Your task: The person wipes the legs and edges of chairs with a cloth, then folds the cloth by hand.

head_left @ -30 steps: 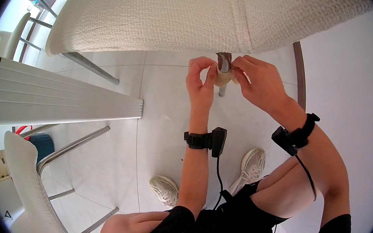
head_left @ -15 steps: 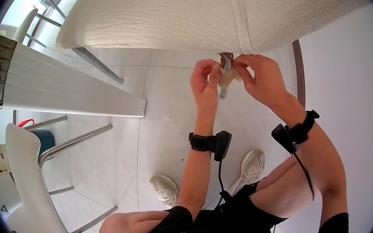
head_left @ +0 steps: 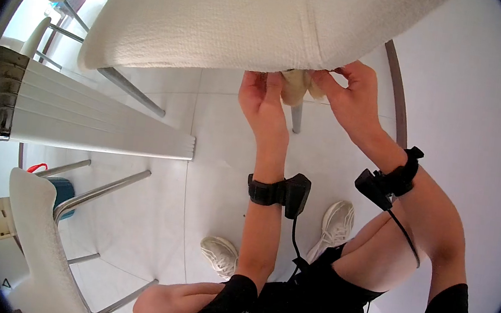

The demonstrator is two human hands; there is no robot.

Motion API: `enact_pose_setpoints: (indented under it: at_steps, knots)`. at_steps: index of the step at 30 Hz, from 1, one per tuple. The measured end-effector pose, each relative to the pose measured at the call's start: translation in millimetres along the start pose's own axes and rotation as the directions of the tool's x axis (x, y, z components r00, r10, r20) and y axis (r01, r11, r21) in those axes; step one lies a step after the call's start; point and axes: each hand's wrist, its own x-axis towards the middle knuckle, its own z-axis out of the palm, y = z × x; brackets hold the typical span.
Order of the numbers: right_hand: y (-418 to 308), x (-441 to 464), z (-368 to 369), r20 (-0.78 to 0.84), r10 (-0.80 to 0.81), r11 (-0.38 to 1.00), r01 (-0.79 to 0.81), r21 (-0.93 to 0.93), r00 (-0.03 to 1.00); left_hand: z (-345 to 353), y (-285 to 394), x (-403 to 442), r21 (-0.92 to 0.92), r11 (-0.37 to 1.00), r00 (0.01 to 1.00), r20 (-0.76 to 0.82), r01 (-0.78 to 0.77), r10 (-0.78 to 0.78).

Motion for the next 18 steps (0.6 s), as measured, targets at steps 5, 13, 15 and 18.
enact_pose_setpoints:
  at_steps: [5,13,15,18]
  knots:
    - [3,-5,3,0.061,0.055,0.998,-0.055,0.0,0.997,-9,0,0,-0.076,0.996,0.997,0.067,0.045,-0.04]
    - [11,-6,6,0.065,0.066,0.997,-0.069,0.037,0.996,-22,-6,5,0.01,1.0,0.988,0.157,-0.002,0.001]
    - [12,-8,8,0.062,0.072,0.996,-0.075,0.048,0.995,-17,-11,6,0.037,0.998,0.992,0.119,-0.05,0.045]
    - [11,-12,16,-0.005,0.034,0.997,-0.034,0.064,0.999,-10,-14,3,0.01,0.996,0.992,0.092,-0.091,0.089]
